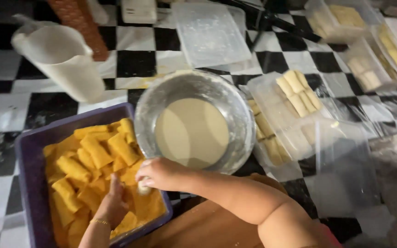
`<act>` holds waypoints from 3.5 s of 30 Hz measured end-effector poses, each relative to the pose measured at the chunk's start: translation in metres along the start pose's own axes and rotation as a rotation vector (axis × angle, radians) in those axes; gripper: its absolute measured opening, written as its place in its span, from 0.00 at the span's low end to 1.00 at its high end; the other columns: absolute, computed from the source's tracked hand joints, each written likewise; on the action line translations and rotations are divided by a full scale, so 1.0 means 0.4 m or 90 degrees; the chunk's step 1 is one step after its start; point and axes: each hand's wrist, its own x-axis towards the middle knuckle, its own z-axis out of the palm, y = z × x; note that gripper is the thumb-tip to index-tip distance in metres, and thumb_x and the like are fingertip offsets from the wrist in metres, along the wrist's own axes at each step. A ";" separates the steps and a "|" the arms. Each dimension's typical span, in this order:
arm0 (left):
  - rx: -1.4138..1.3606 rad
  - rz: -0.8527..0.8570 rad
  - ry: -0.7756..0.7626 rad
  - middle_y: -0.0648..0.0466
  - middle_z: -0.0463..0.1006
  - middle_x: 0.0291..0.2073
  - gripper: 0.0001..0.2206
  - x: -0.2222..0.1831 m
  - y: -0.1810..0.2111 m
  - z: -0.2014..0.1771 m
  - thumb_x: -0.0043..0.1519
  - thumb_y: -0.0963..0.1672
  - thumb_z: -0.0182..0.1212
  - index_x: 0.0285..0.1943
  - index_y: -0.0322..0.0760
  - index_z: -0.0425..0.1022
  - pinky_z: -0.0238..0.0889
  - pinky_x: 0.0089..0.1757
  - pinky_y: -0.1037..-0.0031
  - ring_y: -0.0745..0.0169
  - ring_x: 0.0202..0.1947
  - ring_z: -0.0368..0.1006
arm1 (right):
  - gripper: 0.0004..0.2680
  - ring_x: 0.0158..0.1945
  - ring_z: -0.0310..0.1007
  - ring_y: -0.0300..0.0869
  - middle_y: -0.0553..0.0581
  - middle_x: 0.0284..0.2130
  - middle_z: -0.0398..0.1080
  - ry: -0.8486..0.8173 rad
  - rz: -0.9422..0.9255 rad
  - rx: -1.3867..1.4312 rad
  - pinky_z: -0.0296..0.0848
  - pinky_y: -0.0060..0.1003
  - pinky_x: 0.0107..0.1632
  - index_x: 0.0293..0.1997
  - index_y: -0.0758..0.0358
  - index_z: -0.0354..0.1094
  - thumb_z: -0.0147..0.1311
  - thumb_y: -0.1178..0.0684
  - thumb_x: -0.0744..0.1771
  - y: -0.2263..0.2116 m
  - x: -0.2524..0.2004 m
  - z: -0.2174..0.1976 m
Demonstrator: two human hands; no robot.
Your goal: Dipping food rolls into a liquid batter and then coating them with a yellow powder.
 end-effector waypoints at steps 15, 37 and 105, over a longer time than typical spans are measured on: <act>0.333 0.099 0.226 0.46 0.77 0.29 0.17 -0.133 0.149 0.117 0.58 0.47 0.70 0.43 0.29 0.71 0.68 0.30 0.69 0.55 0.25 0.72 | 0.09 0.38 0.75 0.50 0.60 0.37 0.78 0.680 0.222 -0.336 0.73 0.41 0.44 0.45 0.68 0.78 0.55 0.64 0.64 1.059 -0.528 -0.652; 0.395 0.172 0.060 0.51 0.79 0.41 0.25 -0.120 0.114 0.080 0.58 0.49 0.65 0.63 0.36 0.70 0.68 0.40 0.72 0.59 0.35 0.74 | 0.16 0.45 0.73 0.64 0.74 0.43 0.78 0.366 0.709 -0.615 0.72 0.54 0.44 0.55 0.69 0.76 0.62 0.47 0.68 1.120 -0.732 -0.689; 0.301 0.053 0.273 0.37 0.61 0.66 0.29 -0.034 0.035 0.057 0.62 0.56 0.55 0.69 0.40 0.67 0.58 0.60 0.48 0.33 0.63 0.62 | 0.07 0.50 0.75 0.32 0.45 0.48 0.75 0.841 0.335 0.330 0.81 0.27 0.54 0.47 0.49 0.75 0.56 0.49 0.66 1.297 -0.810 -0.777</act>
